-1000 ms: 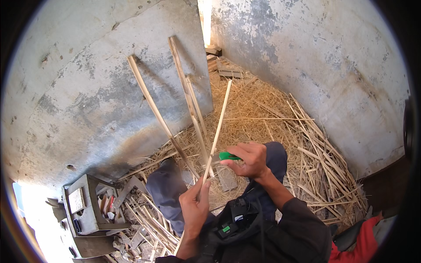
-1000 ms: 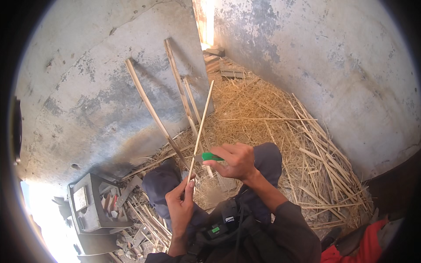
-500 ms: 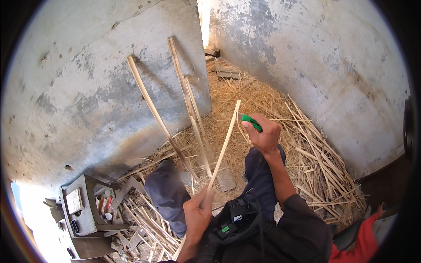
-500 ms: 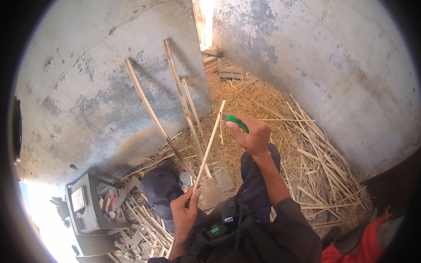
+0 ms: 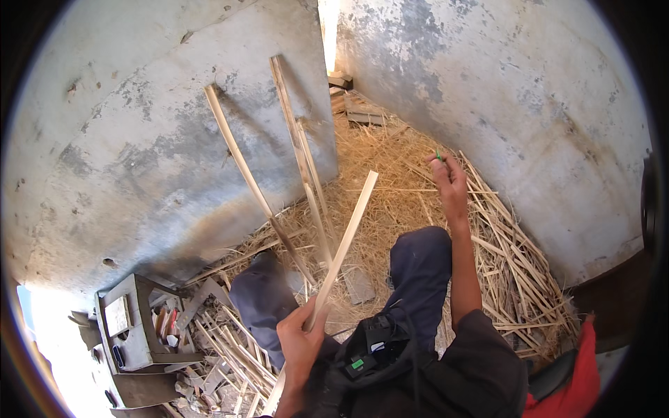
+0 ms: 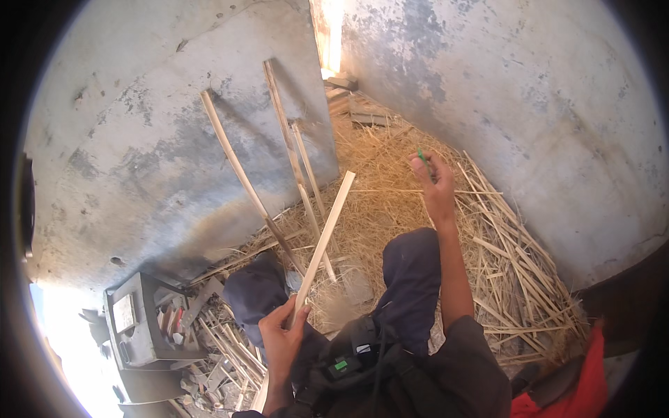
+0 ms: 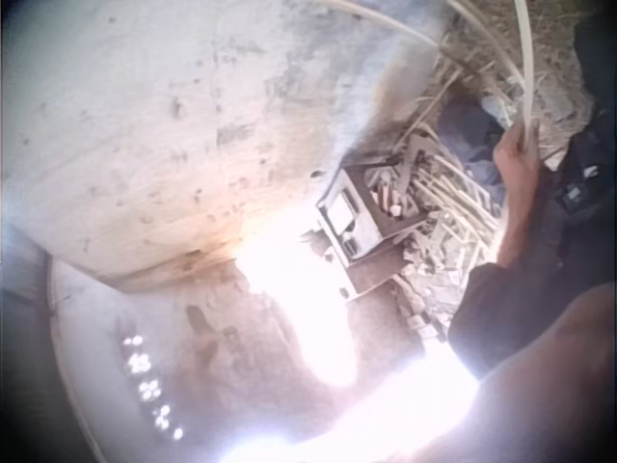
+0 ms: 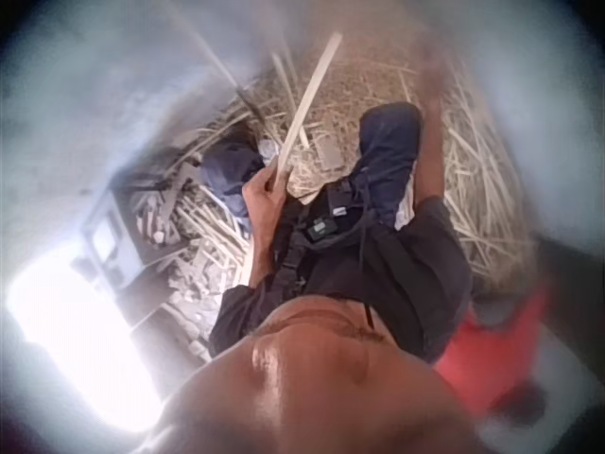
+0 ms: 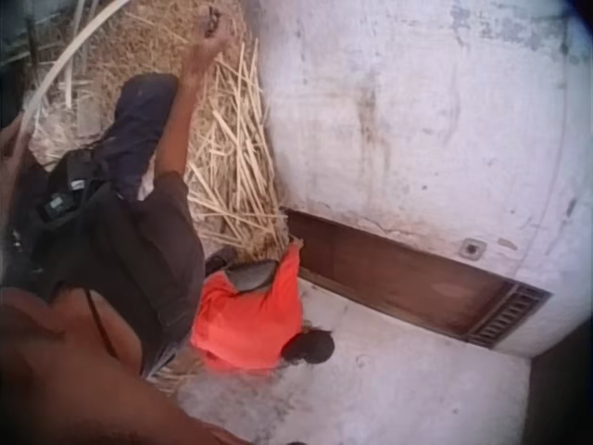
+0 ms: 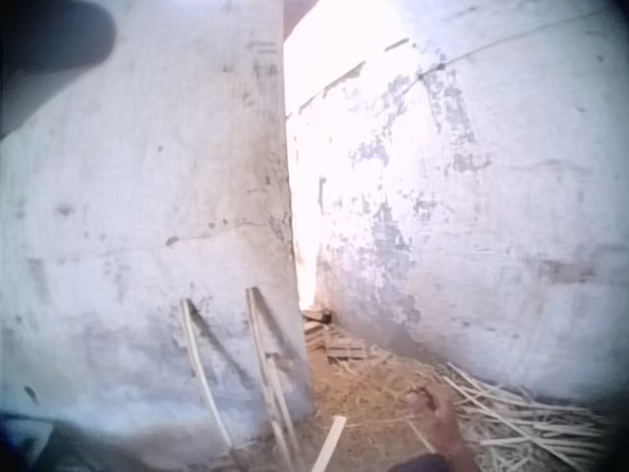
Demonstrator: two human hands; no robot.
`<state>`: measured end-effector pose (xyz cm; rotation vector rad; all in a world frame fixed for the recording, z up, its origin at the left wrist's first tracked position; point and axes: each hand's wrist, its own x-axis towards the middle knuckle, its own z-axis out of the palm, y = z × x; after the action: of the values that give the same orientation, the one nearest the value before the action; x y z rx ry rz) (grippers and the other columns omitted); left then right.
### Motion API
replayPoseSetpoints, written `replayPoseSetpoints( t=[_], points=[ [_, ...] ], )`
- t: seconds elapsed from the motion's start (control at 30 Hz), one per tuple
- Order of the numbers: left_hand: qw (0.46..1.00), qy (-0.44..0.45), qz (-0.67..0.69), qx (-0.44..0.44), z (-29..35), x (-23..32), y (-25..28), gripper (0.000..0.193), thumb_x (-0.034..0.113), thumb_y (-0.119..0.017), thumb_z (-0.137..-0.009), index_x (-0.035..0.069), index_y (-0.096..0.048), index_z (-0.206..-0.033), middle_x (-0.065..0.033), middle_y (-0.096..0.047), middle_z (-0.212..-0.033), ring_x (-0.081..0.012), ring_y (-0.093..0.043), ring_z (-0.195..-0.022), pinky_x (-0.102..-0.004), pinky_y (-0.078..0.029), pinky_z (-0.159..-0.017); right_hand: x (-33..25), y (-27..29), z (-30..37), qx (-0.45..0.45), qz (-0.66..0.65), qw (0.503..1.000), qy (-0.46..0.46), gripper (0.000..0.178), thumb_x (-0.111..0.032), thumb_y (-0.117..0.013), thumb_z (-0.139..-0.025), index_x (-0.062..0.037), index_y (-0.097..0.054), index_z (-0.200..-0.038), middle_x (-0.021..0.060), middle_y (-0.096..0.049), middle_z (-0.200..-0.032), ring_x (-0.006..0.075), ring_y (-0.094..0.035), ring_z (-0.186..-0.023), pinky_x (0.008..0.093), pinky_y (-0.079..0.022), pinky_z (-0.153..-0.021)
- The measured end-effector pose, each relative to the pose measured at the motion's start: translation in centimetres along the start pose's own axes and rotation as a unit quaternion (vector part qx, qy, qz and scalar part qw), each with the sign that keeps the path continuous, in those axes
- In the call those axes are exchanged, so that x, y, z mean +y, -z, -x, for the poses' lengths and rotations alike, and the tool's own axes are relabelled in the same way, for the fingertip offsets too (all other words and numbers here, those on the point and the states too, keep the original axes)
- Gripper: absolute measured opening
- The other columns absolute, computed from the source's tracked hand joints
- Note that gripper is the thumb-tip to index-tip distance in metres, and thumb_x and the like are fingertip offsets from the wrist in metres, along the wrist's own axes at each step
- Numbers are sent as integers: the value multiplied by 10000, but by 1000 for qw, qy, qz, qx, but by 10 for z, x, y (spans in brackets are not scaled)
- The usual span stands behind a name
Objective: The person sits on a straw-covered floor and uses a green utility knife to split long bamboo poles into thin strips. They hold the pole with one hand and carefully shave or split the material with the other, creating a pile of bamboo strips.
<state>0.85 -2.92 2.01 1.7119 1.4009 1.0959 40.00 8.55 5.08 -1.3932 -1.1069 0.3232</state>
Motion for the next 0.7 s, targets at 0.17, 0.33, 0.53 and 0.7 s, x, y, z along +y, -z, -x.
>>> replayPoseSetpoints(
  t=[0.17, 0.33, 0.53, 0.7],
  points=[
    [1000, -18, -21, -10, -17, 10, -5, 334, 124, -863, -904, 8, -801, -1210, -167, -710, -772, -192, -615, -609, -319, -489, -612, -32, -24, 43, -130, -112, 984, -38, 356, -310, -751, -1042, -75, -735, -1308, -25, -663, -902, 69, -584, -824, 251, -464, -773],
    [998, -46, -32, -25, -24, 23, -6, 366, 122, -878, -893, 7, -795, -1229, -117, -578, -696, -172, -515, -597, -328, -420, -588, -58, -50, 61, -190, -232, 950, -92, 295, -263, -684, -1089, -36, -750, -1266, -65, -550, -739, 31, -480, -643, 229, -370, -610],
    [997, -47, -37, -51, -26, 27, 2, 458, 114, -873, -893, 48, -761, -1332, -98, -654, -789, -179, -599, -657, -320, -483, -621, -41, -57, 59, -147, -287, 942, -98, 262, -234, -636, -1108, -4, -757, -1073, -84, -424, -586, 31, -342, -502, 253, -219, -486],
    [994, -86, 13, -60, -30, 11, 20, 447, 115, -788, -959, 38, -716, -1393, -150, -738, -972, -251, -726, -887, -352, -555, -812, -34, -46, 45, -60, -293, 952, -63, 252, -216, -644, -1100, 0, -758, -1039, -76, -445, -607, 31, -359, -499, 252, -234, -483]
  ],
)
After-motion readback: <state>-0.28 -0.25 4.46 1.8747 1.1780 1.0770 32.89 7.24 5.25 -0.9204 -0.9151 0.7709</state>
